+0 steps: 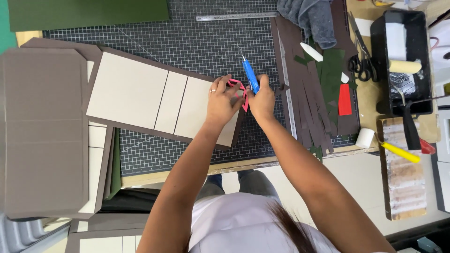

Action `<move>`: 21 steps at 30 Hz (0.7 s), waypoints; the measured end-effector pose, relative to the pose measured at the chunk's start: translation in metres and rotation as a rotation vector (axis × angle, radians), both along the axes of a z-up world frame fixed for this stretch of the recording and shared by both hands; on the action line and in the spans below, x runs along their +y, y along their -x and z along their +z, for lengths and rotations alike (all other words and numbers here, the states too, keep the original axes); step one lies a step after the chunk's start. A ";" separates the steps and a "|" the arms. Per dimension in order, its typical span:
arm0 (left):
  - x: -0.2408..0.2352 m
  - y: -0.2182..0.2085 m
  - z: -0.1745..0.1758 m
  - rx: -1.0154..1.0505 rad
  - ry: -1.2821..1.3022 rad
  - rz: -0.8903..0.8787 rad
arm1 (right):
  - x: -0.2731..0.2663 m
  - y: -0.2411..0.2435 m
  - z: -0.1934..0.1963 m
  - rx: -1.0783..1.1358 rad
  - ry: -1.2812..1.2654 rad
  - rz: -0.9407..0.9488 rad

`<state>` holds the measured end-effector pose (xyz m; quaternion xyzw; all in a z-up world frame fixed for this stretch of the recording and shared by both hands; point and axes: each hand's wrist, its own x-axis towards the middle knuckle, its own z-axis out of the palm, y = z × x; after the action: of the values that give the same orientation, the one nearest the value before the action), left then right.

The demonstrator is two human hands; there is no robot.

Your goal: Trimming the edges of cardboard covers using a utility knife and a metal ruler on a cutting mat.

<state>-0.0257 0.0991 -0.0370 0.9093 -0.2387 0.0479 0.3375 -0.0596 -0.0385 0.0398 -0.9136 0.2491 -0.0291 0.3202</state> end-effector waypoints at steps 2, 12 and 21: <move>0.003 0.002 -0.005 -0.028 -0.006 0.006 | 0.003 0.002 0.001 -0.003 0.020 0.011; 0.030 0.015 0.003 -0.080 0.040 0.034 | -0.005 0.034 0.002 0.094 -0.153 0.081; 0.030 0.013 0.010 0.037 0.015 0.007 | -0.003 0.095 0.075 0.236 -0.188 0.202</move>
<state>-0.0391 0.1290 -0.0270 0.9083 -0.2288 0.0341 0.3485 -0.1546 -0.0413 0.1147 -0.8971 0.1934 0.1340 0.3739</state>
